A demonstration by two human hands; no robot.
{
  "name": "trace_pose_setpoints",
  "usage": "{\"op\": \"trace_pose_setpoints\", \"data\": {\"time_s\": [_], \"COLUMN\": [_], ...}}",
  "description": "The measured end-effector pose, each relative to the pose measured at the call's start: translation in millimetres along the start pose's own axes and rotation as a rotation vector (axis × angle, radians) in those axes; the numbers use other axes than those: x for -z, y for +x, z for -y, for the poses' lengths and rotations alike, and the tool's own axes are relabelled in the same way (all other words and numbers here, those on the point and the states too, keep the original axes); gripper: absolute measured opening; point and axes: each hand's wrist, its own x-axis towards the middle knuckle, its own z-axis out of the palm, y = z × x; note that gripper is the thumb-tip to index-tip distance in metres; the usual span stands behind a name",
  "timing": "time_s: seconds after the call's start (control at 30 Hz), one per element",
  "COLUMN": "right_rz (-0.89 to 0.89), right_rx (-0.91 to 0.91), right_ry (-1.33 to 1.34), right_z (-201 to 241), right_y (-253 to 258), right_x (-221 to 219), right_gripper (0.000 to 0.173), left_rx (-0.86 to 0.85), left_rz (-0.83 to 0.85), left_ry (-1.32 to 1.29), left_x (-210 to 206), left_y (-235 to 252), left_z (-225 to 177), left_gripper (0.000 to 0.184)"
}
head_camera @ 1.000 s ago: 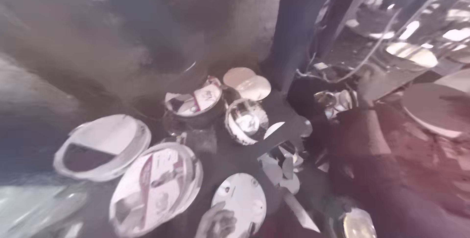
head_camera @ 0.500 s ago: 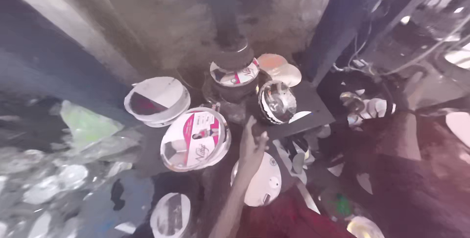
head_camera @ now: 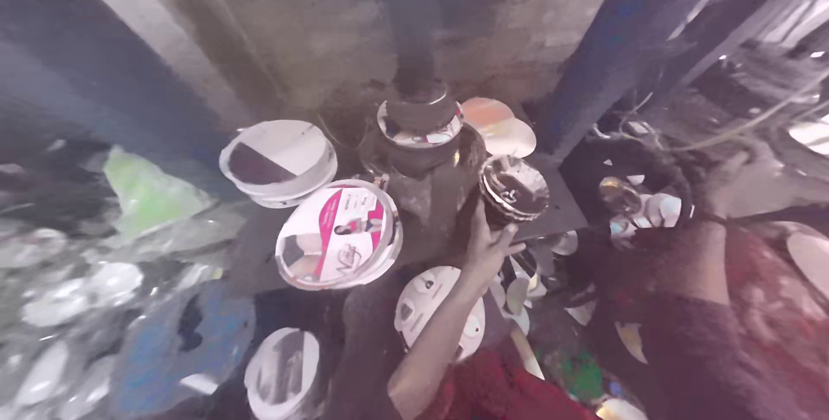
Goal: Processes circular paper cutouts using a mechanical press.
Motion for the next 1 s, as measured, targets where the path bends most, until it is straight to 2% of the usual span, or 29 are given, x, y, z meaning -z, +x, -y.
{"op": "trace_pose_setpoints", "data": {"time_s": [0.07, 0.13, 0.17, 0.37, 0.43, 0.6, 0.8, 1.0], "right_rz": [-0.053, -0.212, -0.234, -0.175, -0.203, -0.153, -0.188, -0.152], "right_rx": [0.032, 0.238, 0.273, 0.226, 0.256, 0.346, 0.299, 0.307], "right_ry": [-0.013, -0.023, -0.031, -0.014, 0.023, 0.115, 0.083, 0.155], "right_z": [-40.1, -108.5, -121.5, -111.9, -107.2, -115.6, -109.7, -108.2], "right_y": [29.7, 72.2, 79.9, 65.1, 64.6, 72.7, 71.3, 65.3], "right_x": [-21.2, -52.7, -57.9, -52.5, -51.4, -52.6, -51.8, -51.5], "right_gripper": [0.044, 0.04, 0.04, 0.042, 0.04, 0.041, 0.041, 0.042], "left_rx": [0.0, -0.011, -0.024, -0.151, -0.184, -0.19, -0.183, -0.152], "left_rz": [0.005, 0.005, 0.012, 0.198, 0.241, 0.159, 0.075, -0.022], "left_ry": [0.004, 0.042, 0.071, 0.234, 0.266, 0.26, 0.221, 0.23], "left_x": [-0.9, 2.5, 6.1, 43.7, 55.7, 76.5, 96.6, 111.8], "left_y": [-2.9, -10.2, -15.6, -58.2, -71.1, -97.4, -113.3, -126.7], "left_z": [0.0, -2.2, -3.0, -0.4, 1.6, 4.7, 9.5, 13.0], "left_gripper": [0.084, 0.08, 0.077, 0.041, 0.037, 0.033, 0.033, 0.033]}}
